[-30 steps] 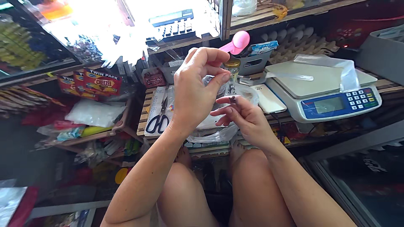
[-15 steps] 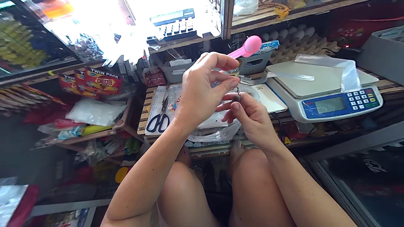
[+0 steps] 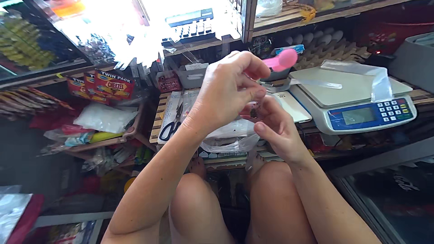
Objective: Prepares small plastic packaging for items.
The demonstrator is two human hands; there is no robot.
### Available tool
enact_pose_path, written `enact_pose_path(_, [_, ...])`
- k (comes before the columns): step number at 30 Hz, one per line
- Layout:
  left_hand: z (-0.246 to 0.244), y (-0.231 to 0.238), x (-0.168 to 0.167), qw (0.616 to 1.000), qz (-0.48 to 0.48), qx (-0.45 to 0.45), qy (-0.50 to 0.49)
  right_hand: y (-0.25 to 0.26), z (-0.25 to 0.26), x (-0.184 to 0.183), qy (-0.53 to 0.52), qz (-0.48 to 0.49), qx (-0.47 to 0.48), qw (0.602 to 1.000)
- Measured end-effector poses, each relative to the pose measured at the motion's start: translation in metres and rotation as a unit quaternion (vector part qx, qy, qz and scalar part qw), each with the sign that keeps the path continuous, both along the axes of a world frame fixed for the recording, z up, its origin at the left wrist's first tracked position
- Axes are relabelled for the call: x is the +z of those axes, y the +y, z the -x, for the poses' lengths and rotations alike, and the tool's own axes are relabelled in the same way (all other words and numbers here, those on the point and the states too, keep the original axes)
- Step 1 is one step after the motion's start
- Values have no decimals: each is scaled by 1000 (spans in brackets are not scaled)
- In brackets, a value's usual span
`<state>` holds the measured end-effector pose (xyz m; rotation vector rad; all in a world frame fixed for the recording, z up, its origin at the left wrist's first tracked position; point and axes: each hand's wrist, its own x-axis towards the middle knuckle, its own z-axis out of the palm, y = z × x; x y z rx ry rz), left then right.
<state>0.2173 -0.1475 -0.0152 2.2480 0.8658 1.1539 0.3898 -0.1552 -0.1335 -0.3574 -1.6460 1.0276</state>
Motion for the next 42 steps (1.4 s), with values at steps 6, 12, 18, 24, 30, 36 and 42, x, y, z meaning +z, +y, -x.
enact_pose_path(6, [-2, 0, -12, 999, 3, -34, -2, -2, 2, -2, 5, 65, 23, 998])
enact_pose_path(12, [4, 3, -11, 999, -24, -44, -19, -2, 5, -3, 3, 66, -23, 998])
enact_pose_path(18, [26, 5, 4, 990, -75, 100, -66, -2, 7, -2, 1, 29, -52, 998])
enact_pose_path(24, [44, 3, 2, 979, -51, 176, -89, -1, 9, -2, 4, -7, -88, 996])
enact_pose_path(30, [45, 10, -15, 938, -268, 215, 52, 5, 14, -6, 55, 119, -136, 982])
enact_pose_path(36, [35, 22, -33, 911, -339, 164, 166, 14, 26, -4, 107, 281, -119, 946])
enact_pose_path(42, [28, 25, -49, 899, -368, 143, 193, 29, 36, -3, 153, 327, -125, 924])
